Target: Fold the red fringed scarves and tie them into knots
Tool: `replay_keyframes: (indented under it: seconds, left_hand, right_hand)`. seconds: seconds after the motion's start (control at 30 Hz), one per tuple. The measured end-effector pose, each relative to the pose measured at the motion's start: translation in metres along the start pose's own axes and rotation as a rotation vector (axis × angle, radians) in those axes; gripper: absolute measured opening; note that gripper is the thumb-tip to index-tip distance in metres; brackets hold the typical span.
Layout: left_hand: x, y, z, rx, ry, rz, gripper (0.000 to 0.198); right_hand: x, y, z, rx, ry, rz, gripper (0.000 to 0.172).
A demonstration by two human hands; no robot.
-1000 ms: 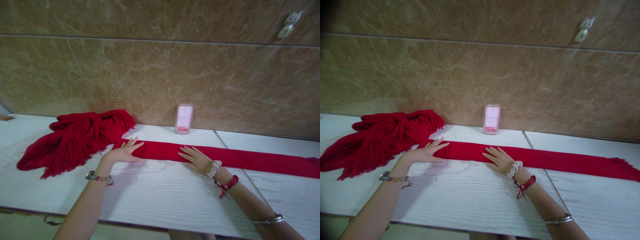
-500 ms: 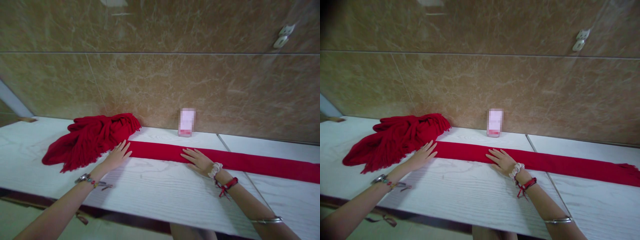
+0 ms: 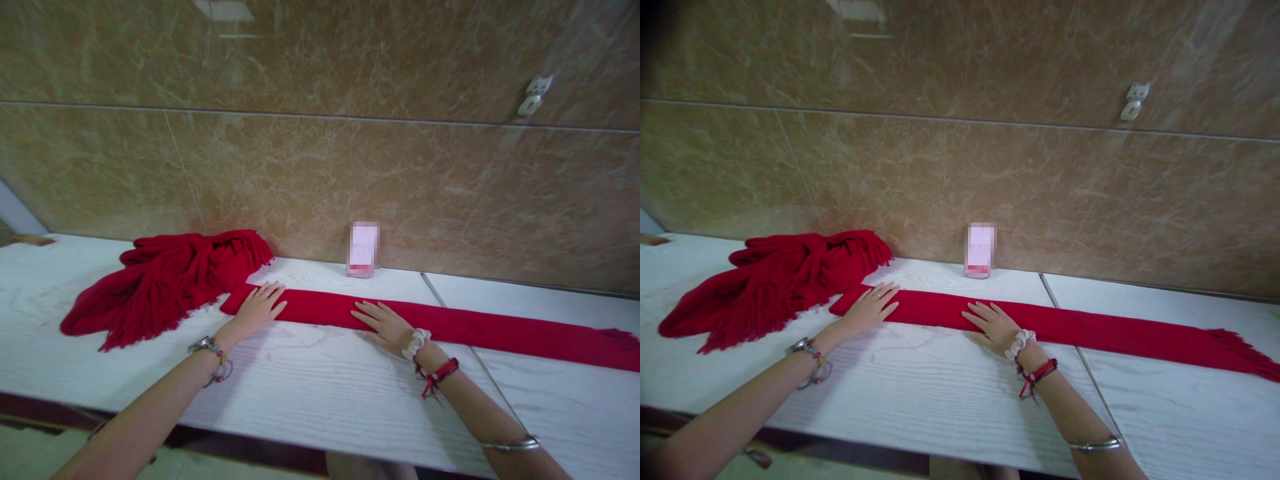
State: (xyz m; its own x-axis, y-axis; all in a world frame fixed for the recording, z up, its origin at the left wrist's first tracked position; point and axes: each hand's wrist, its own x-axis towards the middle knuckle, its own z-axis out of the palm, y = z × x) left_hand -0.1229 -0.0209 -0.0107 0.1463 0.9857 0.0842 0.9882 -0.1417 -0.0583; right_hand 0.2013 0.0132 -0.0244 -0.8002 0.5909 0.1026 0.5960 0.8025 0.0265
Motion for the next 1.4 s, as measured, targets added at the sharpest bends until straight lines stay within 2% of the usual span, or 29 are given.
replay_keyframes:
  seconds: [0.13, 0.2, 0.27, 0.37, 0.43, 0.5, 0.6, 0.73, 0.87, 1.07, 1.23, 1.4]
  left_hand:
    - [-0.015, -0.035, 0.006, 0.055, -0.026, -0.052, 0.054]
    - [-0.020, -0.043, 0.002, 0.078, -0.064, -0.093, 0.055]
    - [-0.019, -0.037, -0.007, 0.090, -0.080, -0.117, 0.052]
    - [-0.006, -0.007, -0.018, 0.065, -0.021, -0.032, 0.049]
    - [0.007, 0.020, -0.022, -0.005, -0.004, 0.106, 0.050]
    - [0.019, 0.043, -0.021, -0.090, -0.044, 0.277, 0.050]
    - [0.027, 0.060, -0.014, -0.147, -0.091, 0.474, 0.052]
    - [0.026, 0.056, -0.007, -0.137, -0.063, 0.539, 0.059]
    - [0.026, 0.047, -0.004, -0.140, -0.062, 0.553, 0.051]
    - [0.028, 0.043, -0.002, -0.159, -0.080, 0.505, 0.039]
    - [0.023, 0.045, -0.006, -0.140, -0.150, 0.493, 0.040]
    - [0.021, 0.040, -0.005, -0.144, -0.153, 0.518, 0.039]
  right_hand:
    - [-0.002, -0.001, -0.004, 0.004, -0.014, -0.004, 0.048]
    - [-0.001, -0.002, -0.006, 0.017, -0.009, 0.003, 0.048]
    - [0.000, -0.005, -0.008, 0.025, -0.012, 0.018, 0.048]
    - [0.004, -0.008, -0.008, -0.001, -0.014, 0.040, 0.047]
    - [0.006, -0.009, -0.007, -0.041, 0.002, 0.037, 0.046]
    - [0.006, -0.007, -0.004, -0.081, 0.030, 0.010, 0.044]
    - [0.003, 0.000, -0.001, -0.119, 0.081, -0.041, 0.041]
    - [-0.002, 0.008, 0.001, -0.133, 0.092, -0.061, 0.044]
    - [-0.003, 0.009, 0.000, -0.134, 0.058, -0.073, 0.045]
    - [-0.005, 0.008, -0.006, -0.146, 0.110, -0.079, 0.048]
    - [-0.003, 0.007, -0.004, -0.079, -0.028, -0.077, 0.052]
    - [-0.009, 0.006, -0.006, -0.008, -0.121, -0.004, 0.054]
